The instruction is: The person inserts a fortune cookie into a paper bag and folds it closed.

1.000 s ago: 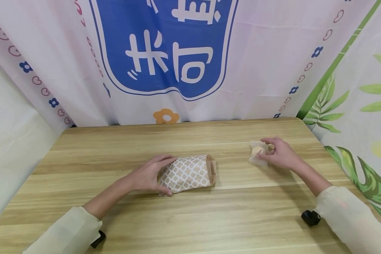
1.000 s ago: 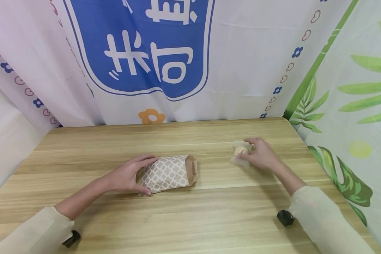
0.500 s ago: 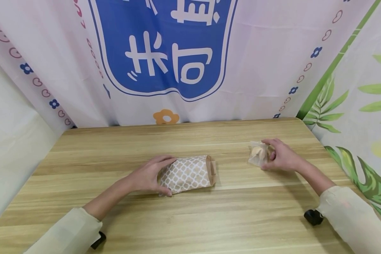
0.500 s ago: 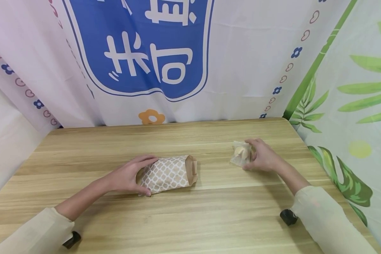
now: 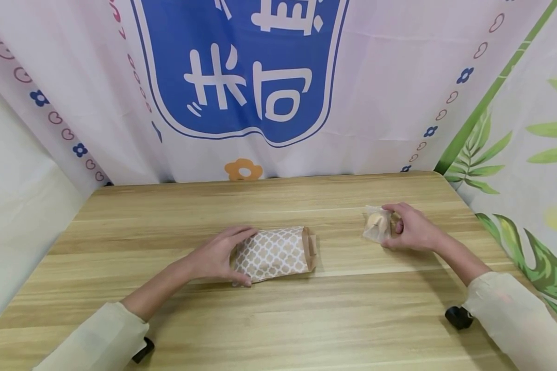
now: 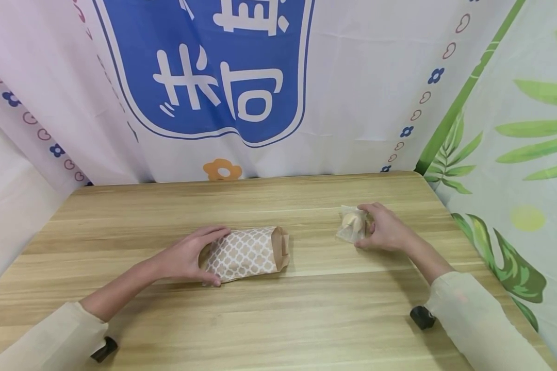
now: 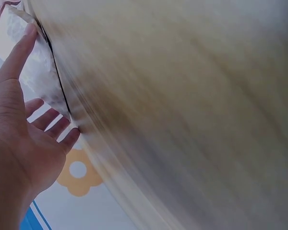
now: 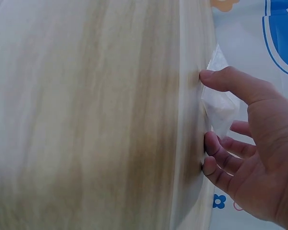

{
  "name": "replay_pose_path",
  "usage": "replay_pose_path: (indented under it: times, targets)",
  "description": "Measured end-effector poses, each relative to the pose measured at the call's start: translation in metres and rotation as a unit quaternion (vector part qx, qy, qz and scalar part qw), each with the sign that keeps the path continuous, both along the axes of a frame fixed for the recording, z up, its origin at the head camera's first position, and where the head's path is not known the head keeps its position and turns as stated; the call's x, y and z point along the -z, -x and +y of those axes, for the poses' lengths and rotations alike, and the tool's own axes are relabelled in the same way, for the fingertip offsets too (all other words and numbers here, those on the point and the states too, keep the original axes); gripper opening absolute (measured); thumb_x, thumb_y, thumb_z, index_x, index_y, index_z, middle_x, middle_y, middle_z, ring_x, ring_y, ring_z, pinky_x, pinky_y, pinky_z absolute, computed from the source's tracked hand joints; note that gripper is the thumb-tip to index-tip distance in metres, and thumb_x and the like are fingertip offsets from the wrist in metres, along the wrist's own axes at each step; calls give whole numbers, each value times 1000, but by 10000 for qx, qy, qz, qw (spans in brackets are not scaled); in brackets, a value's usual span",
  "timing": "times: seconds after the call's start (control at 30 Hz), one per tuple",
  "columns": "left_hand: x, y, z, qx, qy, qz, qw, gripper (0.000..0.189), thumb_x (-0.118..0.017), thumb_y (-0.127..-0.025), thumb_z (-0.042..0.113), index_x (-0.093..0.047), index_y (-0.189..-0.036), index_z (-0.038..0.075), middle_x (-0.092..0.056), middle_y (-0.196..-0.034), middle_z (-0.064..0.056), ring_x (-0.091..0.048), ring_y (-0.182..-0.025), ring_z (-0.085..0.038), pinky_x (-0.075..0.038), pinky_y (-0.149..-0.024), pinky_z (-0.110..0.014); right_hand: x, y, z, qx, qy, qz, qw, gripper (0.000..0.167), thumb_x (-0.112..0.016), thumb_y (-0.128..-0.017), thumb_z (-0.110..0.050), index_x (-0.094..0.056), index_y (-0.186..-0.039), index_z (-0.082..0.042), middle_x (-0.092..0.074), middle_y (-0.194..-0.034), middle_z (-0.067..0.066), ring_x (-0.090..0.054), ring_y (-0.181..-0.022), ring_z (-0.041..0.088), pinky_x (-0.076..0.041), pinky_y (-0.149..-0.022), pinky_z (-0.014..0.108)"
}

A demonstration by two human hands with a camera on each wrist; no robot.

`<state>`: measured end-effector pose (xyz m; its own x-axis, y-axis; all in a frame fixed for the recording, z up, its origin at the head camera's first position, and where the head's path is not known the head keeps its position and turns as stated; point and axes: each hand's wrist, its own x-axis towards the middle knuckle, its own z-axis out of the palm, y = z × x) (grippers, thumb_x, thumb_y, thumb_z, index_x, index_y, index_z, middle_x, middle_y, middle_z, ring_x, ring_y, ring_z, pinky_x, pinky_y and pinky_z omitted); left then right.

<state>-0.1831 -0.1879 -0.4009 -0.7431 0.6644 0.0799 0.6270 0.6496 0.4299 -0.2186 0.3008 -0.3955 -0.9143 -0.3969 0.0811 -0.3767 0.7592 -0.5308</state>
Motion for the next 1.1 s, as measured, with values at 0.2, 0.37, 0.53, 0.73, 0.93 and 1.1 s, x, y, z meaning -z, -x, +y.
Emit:
replay_pose_path:
  times: [0.2,0.37,0.53,0.73,0.93,1.1]
  targets:
    - [1,1,-2,16,31,128,9999,117,-93,-68,55,-42,-154,-4,-43,-155,-29,-44,-141,-48,-41,-112,-64,-2,-1,0,-85,-36,-91,9999,94,-96,-68,-17,-47,-142,15,-56,-109,20,-53,-75,14,-46,-66,25]
    - [1,0,-2,-26,-24,163,9999,114,-93,-69,55,-44,-153,-4,-45,-154,-28,-46,-140,-47,-41,-112,-63,-3,-2,1,-143,-19,-230,9996,98,-96,-68,-16,-44,-144,16,-52,-119,25,-54,-78,16,-46,-67,25]
    - [1,0,-2,-85,-106,52,9999,110,-92,-71,54,-46,-153,-2,-47,-155,-24,-46,-141,-45,-42,-112,-62,-3,-1,2,-116,8,-231,9997,95,-96,-69,-16,-46,-142,16,-53,-115,23,-54,-78,17,-47,-67,25]
    - [1,0,-2,-173,-172,-70,9997,105,-91,-73,53,-47,-152,-1,-49,-154,-22,-47,-140,-43,-41,-113,-60,-2,-1,3,-147,-15,-194,9997,93,-96,-69,-17,-47,-141,16,-55,-110,21,-54,-77,17,-47,-67,26]
    - [2,0,-3,-204,-244,-11,9995,102,-92,-74,50,-49,-151,-2,-52,-152,-22,-49,-140,-42,-41,-114,-59,-2,-1,2,-114,5,-130,9998,90,-95,-68,-16,-49,-138,16,-56,-113,23,-54,-76,16,-47,-66,26]
    - [3,0,-2,-230,-288,40,9993,100,-92,-73,48,-51,-150,-1,-54,-151,-20,-50,-139,-41,-41,-115,-58,-2,0,0,-87,22,-54,9999,87,-95,-68,-15,-51,-137,15,-57,-113,23,-54,-75,16,-47,-65,25]
